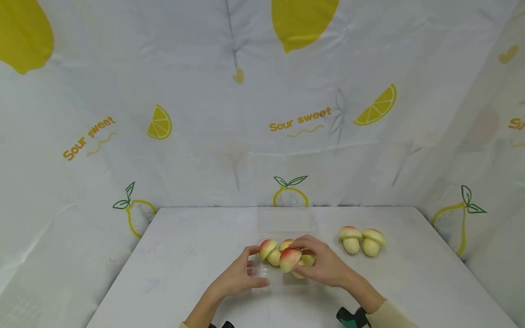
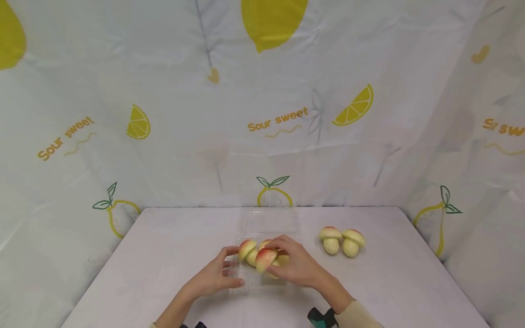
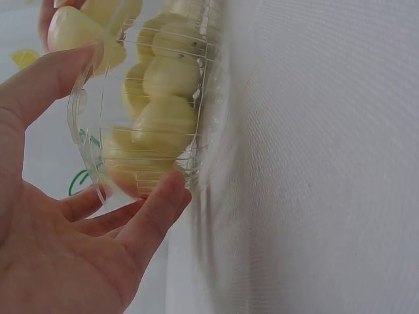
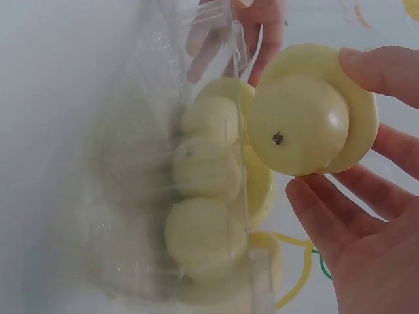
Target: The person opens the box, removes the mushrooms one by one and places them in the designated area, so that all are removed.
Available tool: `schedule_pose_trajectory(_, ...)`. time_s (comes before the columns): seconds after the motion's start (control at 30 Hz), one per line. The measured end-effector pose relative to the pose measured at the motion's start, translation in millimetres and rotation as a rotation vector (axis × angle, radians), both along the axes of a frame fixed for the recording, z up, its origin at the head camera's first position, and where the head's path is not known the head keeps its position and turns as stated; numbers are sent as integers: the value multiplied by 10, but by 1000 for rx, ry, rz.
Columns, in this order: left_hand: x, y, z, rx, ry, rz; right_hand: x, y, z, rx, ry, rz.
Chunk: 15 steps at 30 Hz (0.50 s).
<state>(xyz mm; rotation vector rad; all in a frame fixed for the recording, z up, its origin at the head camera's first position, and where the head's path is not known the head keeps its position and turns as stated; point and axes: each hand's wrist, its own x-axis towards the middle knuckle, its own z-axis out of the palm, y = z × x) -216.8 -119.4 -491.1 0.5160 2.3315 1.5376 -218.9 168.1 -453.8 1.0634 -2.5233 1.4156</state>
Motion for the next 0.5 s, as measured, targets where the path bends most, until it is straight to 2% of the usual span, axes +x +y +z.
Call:
schedule_pose_trajectory(0.27, 3, 0, 15, -9, -16, 6, 10, 158, 33, 52, 58, -62)
schedule_pose_trajectory(0.5, 1, -1, -6, -14, -24, 9, 42, 294, 61, 54, 91, -106)
